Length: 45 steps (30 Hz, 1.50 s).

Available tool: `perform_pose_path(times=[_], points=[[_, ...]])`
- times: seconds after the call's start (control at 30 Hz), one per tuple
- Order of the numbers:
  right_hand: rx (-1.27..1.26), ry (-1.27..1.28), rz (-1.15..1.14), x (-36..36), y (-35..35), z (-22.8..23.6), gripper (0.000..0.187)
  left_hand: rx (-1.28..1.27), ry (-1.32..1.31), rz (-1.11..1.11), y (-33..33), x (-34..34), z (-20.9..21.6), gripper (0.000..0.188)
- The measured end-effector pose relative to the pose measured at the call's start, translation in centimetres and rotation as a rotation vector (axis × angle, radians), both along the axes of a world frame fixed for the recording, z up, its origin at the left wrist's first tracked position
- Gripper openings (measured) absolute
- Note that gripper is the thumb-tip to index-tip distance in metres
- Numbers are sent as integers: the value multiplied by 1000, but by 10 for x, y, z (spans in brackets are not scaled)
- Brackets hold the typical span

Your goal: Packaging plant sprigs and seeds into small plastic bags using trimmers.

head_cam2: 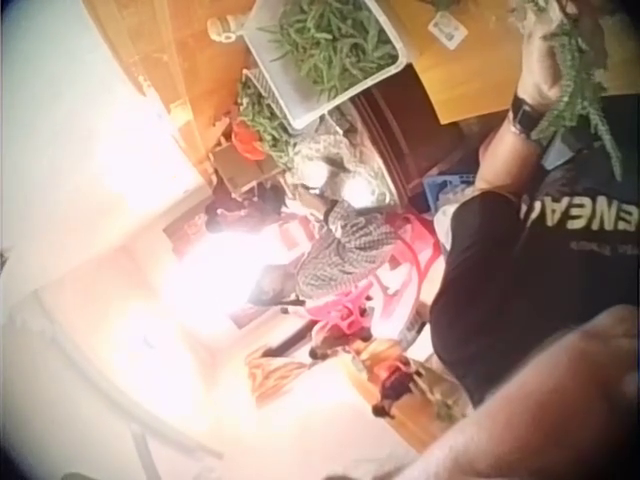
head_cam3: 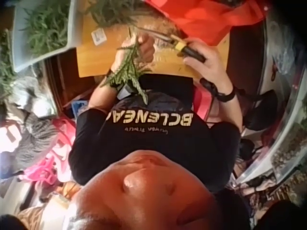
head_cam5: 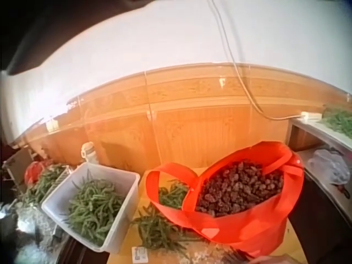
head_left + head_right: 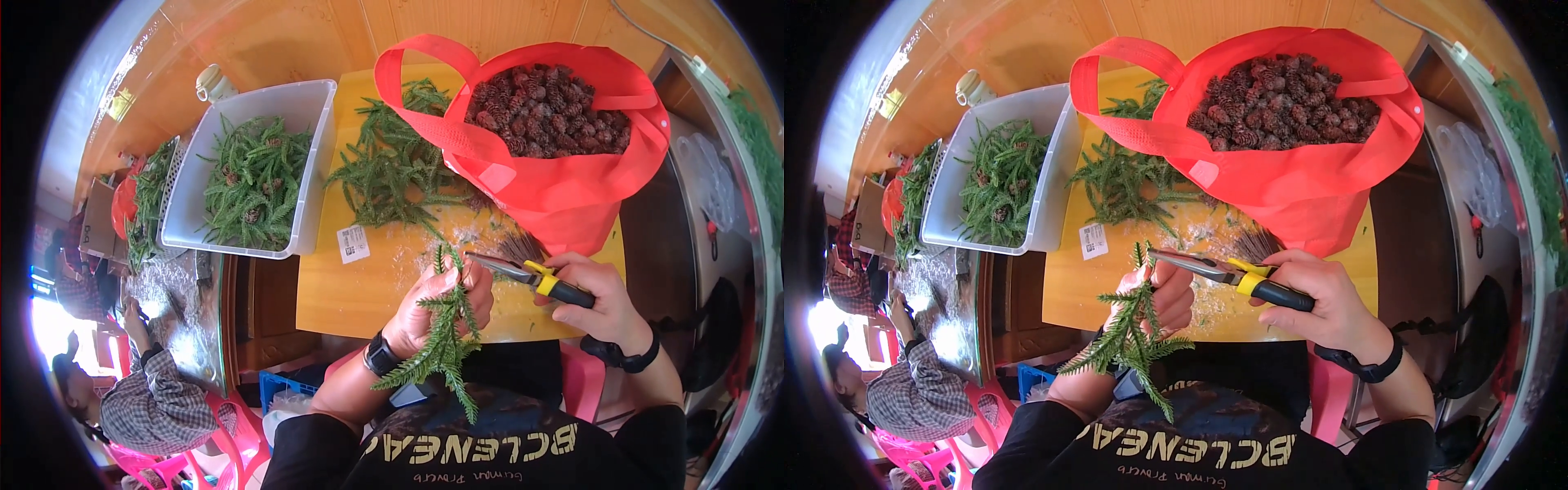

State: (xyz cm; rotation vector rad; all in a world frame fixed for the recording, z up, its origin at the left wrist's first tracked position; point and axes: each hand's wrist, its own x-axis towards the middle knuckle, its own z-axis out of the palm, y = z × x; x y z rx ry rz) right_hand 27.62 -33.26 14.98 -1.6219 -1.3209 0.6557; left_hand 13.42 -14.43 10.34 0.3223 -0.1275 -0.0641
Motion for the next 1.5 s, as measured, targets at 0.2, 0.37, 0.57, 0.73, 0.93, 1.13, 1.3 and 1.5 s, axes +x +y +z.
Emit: perform_pose_path(times=[0.2,0.37,0.57,0.73,0.93,1.13,1.3,1.5], points=[[82,-16,-4,1,2,1,23,25,8,-4,3,-1,4,27],[25,-48,3,2,0,4,33,36,-17,-19,5,-2,5,26],[83,0,-15,1,3,5,23,39,-22,-31,7,-1,8,26],[51,-24,3,7,-2,4,30,186,75,32,12,-1,19,23],[52,-159,-50,7,-4,10,32,565,86,242,23,-2,22,12],[-40,-224,-208,-10,-2,21,32,1540,35,764,26,-4,42,9],[65,-287,-132,-5,-3,17,31,1684,-43,939,20,-5,51,13],[84,-295,-189,-7,-2,19,32,1737,-87,1003,21,-6,47,14]])
